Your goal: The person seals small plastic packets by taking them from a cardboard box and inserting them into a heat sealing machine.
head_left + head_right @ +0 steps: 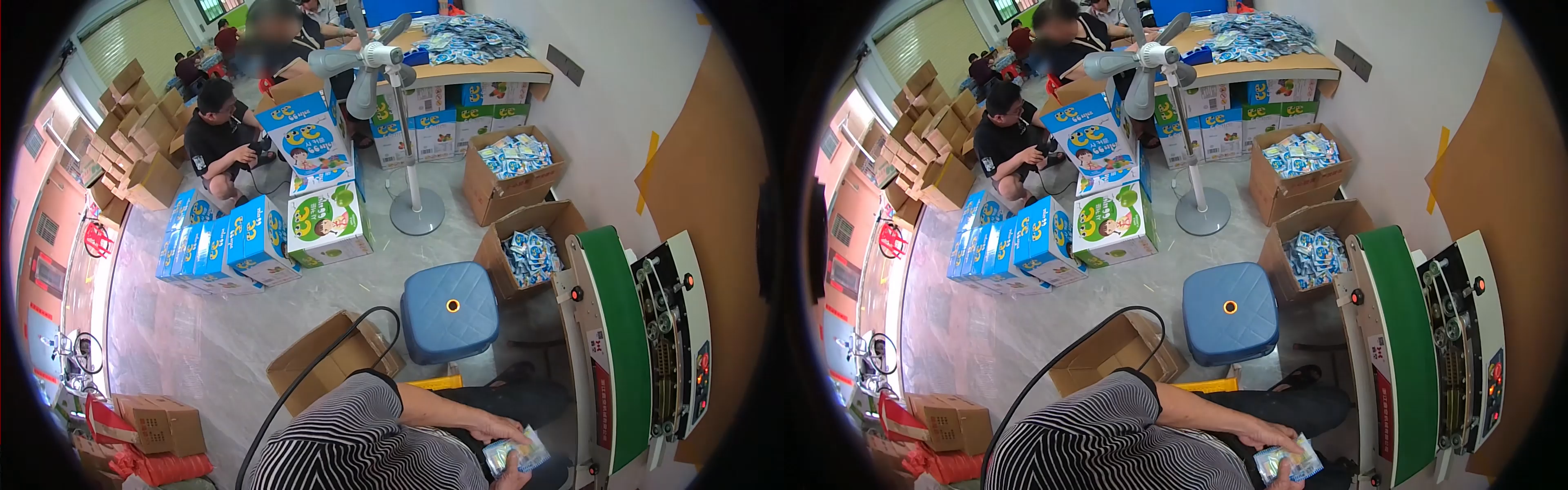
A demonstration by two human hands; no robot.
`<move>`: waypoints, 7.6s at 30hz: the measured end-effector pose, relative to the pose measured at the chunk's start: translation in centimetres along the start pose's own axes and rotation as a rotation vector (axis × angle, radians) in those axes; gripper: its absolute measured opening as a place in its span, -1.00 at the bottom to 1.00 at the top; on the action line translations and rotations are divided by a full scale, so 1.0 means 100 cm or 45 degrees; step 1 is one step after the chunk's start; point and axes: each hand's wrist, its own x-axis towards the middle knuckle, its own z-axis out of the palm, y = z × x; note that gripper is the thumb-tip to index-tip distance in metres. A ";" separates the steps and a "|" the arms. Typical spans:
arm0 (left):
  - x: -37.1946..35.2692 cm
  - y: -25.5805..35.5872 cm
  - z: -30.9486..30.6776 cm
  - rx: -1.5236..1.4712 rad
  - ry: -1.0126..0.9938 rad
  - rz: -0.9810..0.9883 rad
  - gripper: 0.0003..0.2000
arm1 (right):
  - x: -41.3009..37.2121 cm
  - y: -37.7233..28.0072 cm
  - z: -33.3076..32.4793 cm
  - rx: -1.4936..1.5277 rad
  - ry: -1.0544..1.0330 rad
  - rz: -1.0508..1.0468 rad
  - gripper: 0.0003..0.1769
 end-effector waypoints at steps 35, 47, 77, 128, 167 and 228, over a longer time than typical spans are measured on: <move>0.023 0.029 -0.027 1.354 -0.281 0.506 -0.47 | 0.001 -0.064 -0.009 0.077 -0.593 -0.212 -0.45; -0.007 0.003 -0.003 1.341 0.008 0.771 -0.39 | -0.015 -0.069 -0.005 0.038 -0.554 -0.140 -0.43; 0.004 0.022 -0.011 0.311 0.207 0.313 -0.53 | 0.017 -0.008 0.008 0.947 -0.371 -0.431 -0.65; 0.015 0.071 0.036 0.705 0.090 0.273 -0.62 | 0.037 -0.011 -0.064 0.903 -0.723 -0.421 -0.63; 0.045 0.048 0.018 0.024 0.170 0.486 -0.58 | 0.035 -0.010 -0.038 0.741 -0.285 -0.440 -0.72; 0.095 0.100 0.061 0.016 0.211 0.481 -0.53 | 0.228 -0.118 -0.250 1.106 0.210 -0.297 -0.65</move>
